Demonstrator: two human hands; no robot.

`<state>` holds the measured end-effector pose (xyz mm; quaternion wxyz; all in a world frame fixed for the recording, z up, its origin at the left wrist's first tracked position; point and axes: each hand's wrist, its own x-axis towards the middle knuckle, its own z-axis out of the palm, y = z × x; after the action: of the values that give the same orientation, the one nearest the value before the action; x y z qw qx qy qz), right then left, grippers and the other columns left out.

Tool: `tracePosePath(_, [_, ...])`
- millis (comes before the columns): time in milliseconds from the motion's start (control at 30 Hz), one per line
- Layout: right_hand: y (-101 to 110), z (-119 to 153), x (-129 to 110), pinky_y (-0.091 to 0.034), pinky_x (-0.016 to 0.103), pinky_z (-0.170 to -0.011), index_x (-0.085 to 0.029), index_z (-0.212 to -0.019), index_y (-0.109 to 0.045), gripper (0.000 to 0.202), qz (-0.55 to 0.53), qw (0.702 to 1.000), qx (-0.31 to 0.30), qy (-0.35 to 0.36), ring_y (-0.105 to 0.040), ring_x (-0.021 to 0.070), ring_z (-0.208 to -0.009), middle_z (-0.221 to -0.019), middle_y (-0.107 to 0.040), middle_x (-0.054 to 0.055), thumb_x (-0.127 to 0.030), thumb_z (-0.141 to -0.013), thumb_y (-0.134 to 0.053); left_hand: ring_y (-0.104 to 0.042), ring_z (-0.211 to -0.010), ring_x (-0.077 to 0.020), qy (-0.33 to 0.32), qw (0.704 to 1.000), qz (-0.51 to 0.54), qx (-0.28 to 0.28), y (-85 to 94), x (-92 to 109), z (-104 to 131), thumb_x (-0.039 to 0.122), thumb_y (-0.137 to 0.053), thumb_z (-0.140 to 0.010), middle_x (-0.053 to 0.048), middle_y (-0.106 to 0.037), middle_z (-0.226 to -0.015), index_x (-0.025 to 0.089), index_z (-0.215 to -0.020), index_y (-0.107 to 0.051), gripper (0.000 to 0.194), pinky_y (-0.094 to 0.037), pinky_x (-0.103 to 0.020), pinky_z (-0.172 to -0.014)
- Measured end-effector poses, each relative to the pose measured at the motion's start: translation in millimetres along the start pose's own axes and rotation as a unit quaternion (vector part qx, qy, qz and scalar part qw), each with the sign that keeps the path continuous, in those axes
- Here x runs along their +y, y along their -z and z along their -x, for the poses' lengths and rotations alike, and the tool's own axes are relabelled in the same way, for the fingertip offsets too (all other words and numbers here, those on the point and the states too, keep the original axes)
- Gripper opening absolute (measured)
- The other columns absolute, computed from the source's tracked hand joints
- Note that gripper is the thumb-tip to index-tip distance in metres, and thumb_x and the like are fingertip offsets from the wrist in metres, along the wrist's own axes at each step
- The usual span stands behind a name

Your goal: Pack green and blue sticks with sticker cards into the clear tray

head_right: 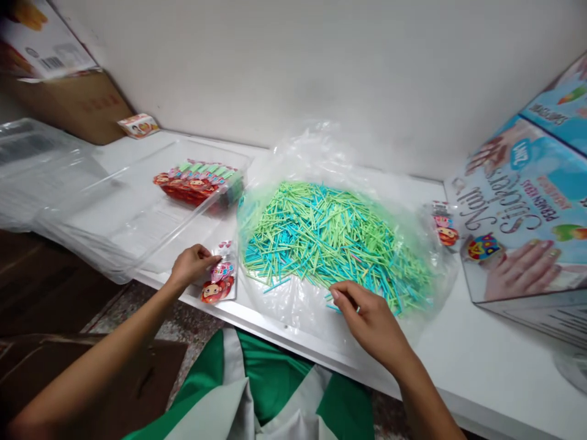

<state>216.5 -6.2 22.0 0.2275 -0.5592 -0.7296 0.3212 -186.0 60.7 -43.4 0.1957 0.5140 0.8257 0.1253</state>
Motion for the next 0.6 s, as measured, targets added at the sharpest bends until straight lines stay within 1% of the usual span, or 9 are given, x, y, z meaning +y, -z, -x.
tracePosePath(100, [-0.1, 3.8, 2.2, -0.046, 0.026, -0.068, -0.022, -0.094, -0.062, 0.024, -0.010, 1.000, 0.010, -0.001, -0.060, 0.0163, -0.079, -0.089, -0.067, 0.003, -0.038, -0.091, -0.045, -0.058, -0.063, -0.0184, -0.010, 1.000, 0.010, -0.018, 0.6, 0.3, -9.5, 0.054, -0.061, -0.066, -0.003, -0.065, -0.068, 0.019, -0.072, -0.058, 0.036, -0.035, -0.026, -0.054])
tracePosePath(233, [0.2, 7.7, 8.5, -0.046, 0.025, -0.064, -0.022, -0.095, -0.062, 0.025, -0.009, 1.000, 0.009, -0.009, -0.060, 0.0159, -0.078, -0.087, -0.067, 0.002, -0.039, -0.092, -0.044, -0.055, -0.059, -0.0174, -0.014, 1.000, 0.003, -0.007, -1.4, 1.0, -9.6, 0.047, -0.059, -0.068, -0.002, -0.061, -0.061, 0.019, -0.069, -0.057, 0.028, -0.034, -0.025, -0.053])
tracePosePath(300, [1.3, 9.3, 12.7, -0.046, 0.025, -0.063, -0.022, -0.098, -0.062, 0.026, -0.005, 1.000, 0.013, -0.009, -0.060, 0.0163, -0.078, -0.087, -0.067, 0.002, -0.039, -0.092, -0.044, -0.055, -0.061, -0.0178, -0.023, 1.000, 0.002, 0.008, -1.6, 2.1, -5.9, 0.043, -0.056, -0.071, -0.001, -0.061, -0.064, 0.020, -0.072, -0.057, 0.024, -0.034, -0.026, -0.054])
tracePosePath(367, [2.8, 10.5, 16.9, -0.046, 0.025, -0.065, -0.022, -0.100, -0.063, 0.026, 0.003, 1.000, 0.016, -0.010, -0.061, 0.0164, -0.077, -0.086, -0.067, 0.002, -0.039, -0.091, -0.044, -0.057, -0.066, -0.0188, -0.036, 0.999, 0.002, 0.030, -0.5, 3.6, -1.3, 0.040, -0.051, -0.075, -0.002, -0.063, -0.071, 0.020, -0.080, -0.057, 0.021, -0.036, -0.026, -0.057])
tracePosePath(467, [4.2, 11.8, 21.9, -0.046, 0.026, -0.065, -0.022, -0.099, -0.063, 0.027, 0.016, 1.000, 0.013, -0.012, -0.061, 0.0164, -0.076, -0.083, -0.067, 0.001, -0.039, -0.091, -0.044, -0.061, -0.078, -0.0203, -0.059, 0.995, 0.044, 0.067, 1.5, 5.8, 3.4, 0.034, -0.050, -0.076, -0.004, -0.066, -0.082, 0.020, -0.094, -0.057, 0.024, -0.040, -0.027, -0.065])
tracePosePath(533, [3.5, 12.4, 24.8, -0.045, 0.026, -0.066, -0.022, -0.097, -0.062, 0.027, 0.027, 1.000, 0.007, -0.009, -0.060, 0.0166, -0.075, -0.082, -0.066, 0.001, -0.039, -0.092, -0.042, -0.063, -0.080, -0.0211, -0.066, 0.992, 0.076, 0.077, 1.2, 6.9, 3.8, 0.032, -0.051, -0.075, -0.005, -0.068, -0.084, 0.019, -0.094, -0.059, 0.024, -0.042, -0.028, -0.069])
tracePosePath(600, [1.9, 13.3, 28.8, -0.045, 0.027, -0.068, -0.022, -0.095, -0.060, 0.027, 0.039, 0.999, -0.001, -0.006, -0.060, 0.0166, -0.076, -0.084, -0.066, 0.002, -0.038, -0.093, -0.039, -0.064, -0.079, -0.0211, -0.066, 0.991, 0.086, 0.073, 0.0, 7.9, 3.9, 0.031, -0.051, -0.076, -0.005, -0.069, -0.083, 0.019, -0.088, -0.061, 0.020, -0.044, -0.028, -0.069])
